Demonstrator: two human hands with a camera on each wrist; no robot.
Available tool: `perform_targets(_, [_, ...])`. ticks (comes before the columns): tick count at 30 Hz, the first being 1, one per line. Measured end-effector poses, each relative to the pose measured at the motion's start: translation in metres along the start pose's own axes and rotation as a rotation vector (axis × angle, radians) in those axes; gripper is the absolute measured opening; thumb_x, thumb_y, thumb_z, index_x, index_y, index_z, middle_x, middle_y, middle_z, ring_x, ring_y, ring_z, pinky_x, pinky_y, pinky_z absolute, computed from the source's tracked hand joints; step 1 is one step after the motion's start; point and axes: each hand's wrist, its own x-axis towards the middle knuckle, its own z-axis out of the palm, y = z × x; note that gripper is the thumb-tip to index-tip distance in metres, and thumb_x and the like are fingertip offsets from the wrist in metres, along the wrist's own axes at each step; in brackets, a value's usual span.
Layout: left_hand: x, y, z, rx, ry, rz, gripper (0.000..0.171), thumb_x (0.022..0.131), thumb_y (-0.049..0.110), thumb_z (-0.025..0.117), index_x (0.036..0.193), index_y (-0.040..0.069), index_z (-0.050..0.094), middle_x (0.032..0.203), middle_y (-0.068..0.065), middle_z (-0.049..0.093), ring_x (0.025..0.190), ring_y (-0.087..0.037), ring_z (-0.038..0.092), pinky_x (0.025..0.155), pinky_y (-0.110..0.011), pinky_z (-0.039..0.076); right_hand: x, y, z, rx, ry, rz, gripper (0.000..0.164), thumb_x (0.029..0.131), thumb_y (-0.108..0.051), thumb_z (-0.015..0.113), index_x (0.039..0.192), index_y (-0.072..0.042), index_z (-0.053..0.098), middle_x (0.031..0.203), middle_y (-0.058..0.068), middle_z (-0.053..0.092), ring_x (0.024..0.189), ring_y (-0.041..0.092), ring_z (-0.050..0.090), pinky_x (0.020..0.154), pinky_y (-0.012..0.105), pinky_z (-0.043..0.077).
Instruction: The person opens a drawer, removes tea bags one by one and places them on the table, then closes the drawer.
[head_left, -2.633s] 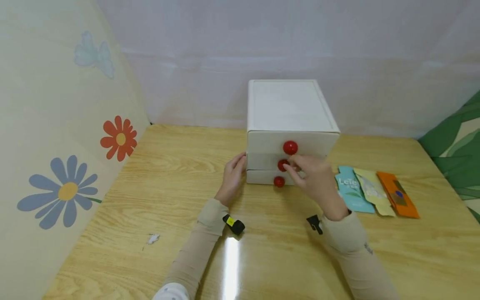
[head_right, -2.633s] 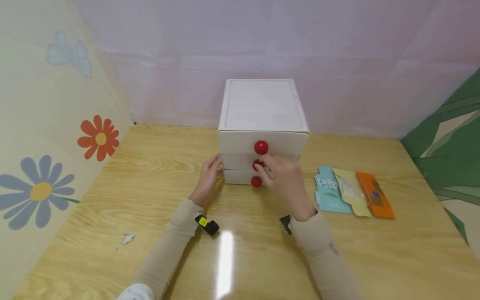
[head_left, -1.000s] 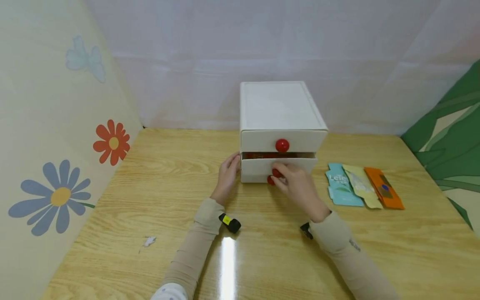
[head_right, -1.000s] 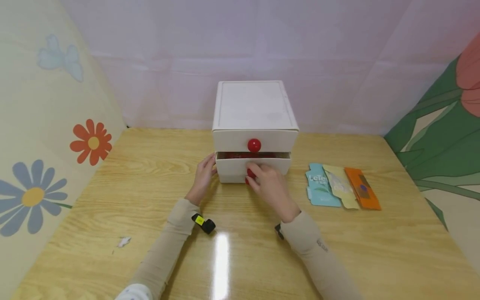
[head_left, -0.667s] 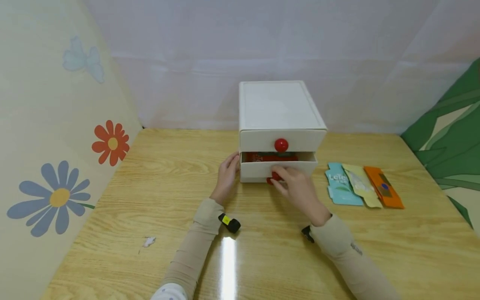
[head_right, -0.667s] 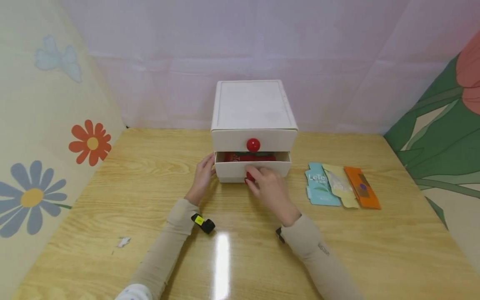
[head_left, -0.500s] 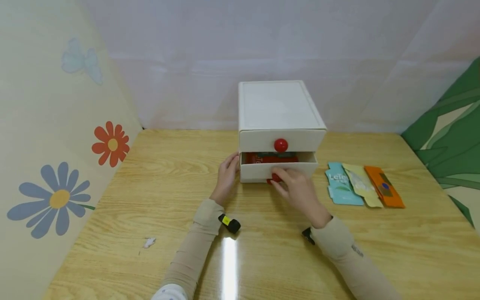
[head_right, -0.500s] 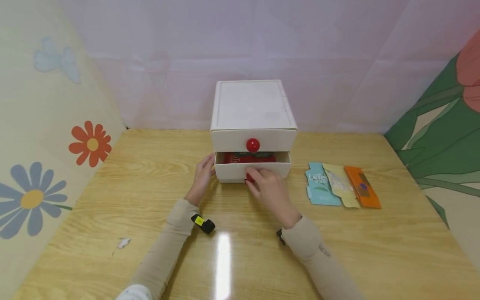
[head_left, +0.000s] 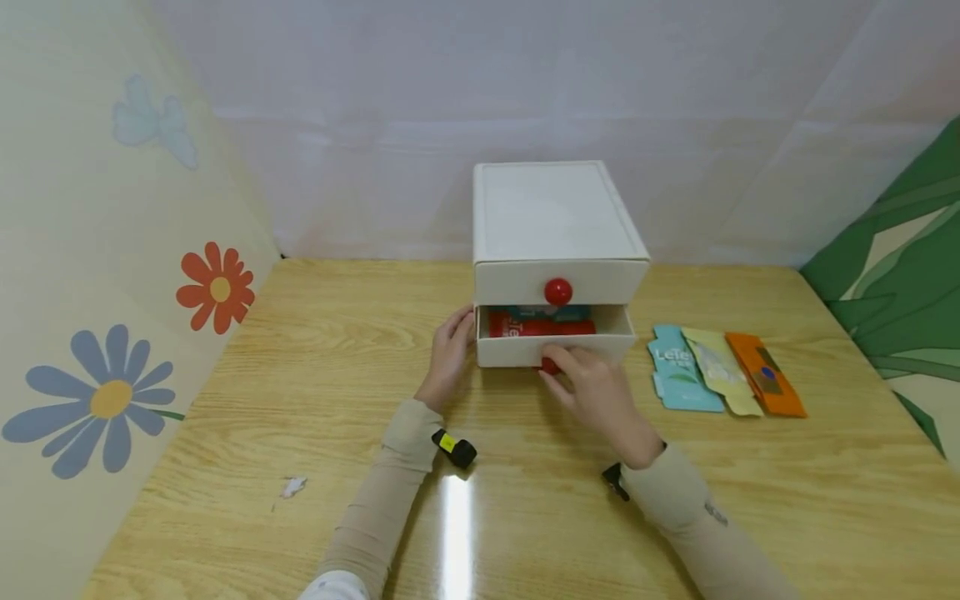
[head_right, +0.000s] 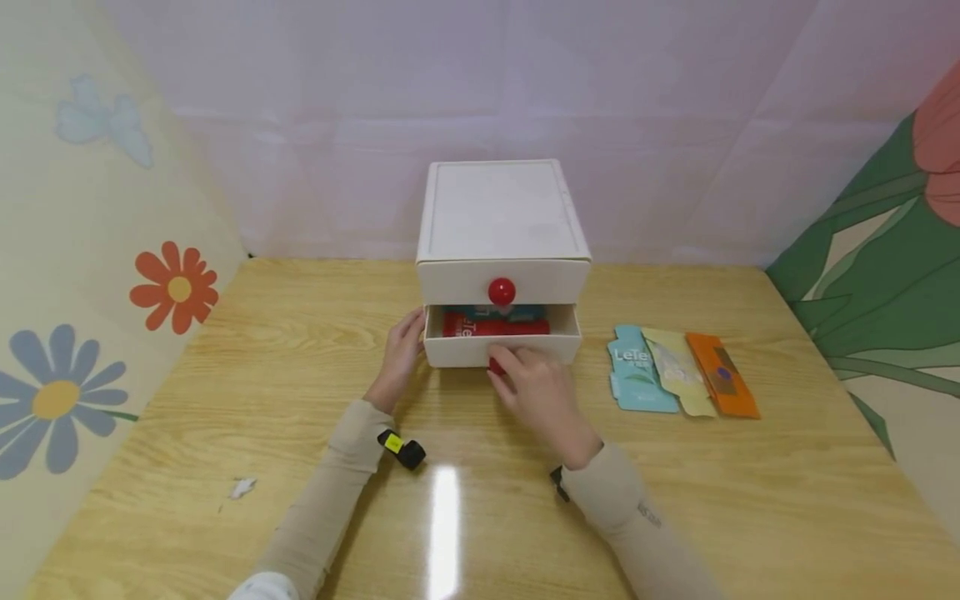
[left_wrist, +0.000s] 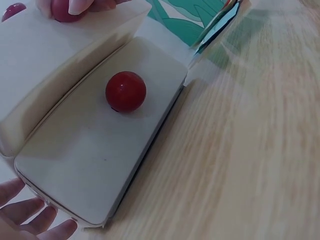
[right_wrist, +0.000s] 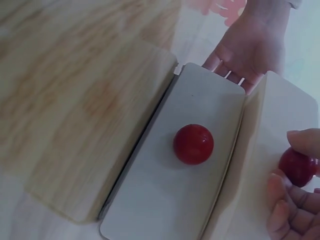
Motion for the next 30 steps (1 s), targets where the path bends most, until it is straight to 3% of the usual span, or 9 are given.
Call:
perform_targets(9, [0.001, -0.001, 0.000, 0.018, 0.029, 0.023, 0.034, 0.097, 0.011, 0.042, 0.125, -0.008, 0.049, 0.128, -0.020, 0.049, 0.117, -0.027, 0.047, 0.093, -0.034, 0.044, 0.001, -0.006, -0.009, -0.008, -0.092, 0.034, 0.031, 0.071, -0.012, 0.077, 0.094, -0.006, 0.058, 0.067, 0.007, 0.059, 0.052, 0.018, 0.051, 0.044, 0.027, 0.043])
perform_targets(19, [0.001, -0.002, 0.000, 0.022, 0.027, 0.048, 0.033, 0.096, 0.009, 0.042, 0.122, -0.010, 0.050, 0.125, -0.022, 0.051, 0.114, -0.028, 0.049, 0.090, -0.031, 0.046, 0.004, -0.011, -0.019, 0.028, -0.165, 0.051, 0.025, 0.074, -0.016, 0.074, 0.090, -0.007, 0.056, 0.056, 0.002, 0.051, 0.044, 0.009, 0.036, 0.040, 0.018, 0.029])
perform_targets(24, [-0.003, 0.007, 0.000, 0.034, 0.015, 0.052, 0.033, 0.096, 0.008, 0.041, 0.122, -0.012, 0.049, 0.124, -0.024, 0.050, 0.113, -0.029, 0.049, 0.090, -0.033, 0.046, 0.003, -0.012, -0.021, 0.023, -0.186, 0.042, 0.024, 0.074, -0.017, 0.073, 0.087, -0.009, 0.054, 0.051, -0.003, 0.043, 0.043, 0.008, 0.033, 0.039, 0.018, 0.025])
perform_targets(30, [0.001, -0.002, 0.000, 0.024, 0.030, 0.059, 0.032, 0.096, 0.008, 0.042, 0.121, -0.011, 0.050, 0.123, -0.023, 0.052, 0.110, -0.027, 0.051, 0.089, -0.033, 0.047, 0.004, -0.014, -0.026, -0.003, -0.202, -0.013, 0.027, 0.072, -0.014, 0.074, 0.083, -0.010, 0.049, 0.049, -0.007, 0.029, 0.042, 0.006, 0.025, 0.037, 0.018, 0.019])
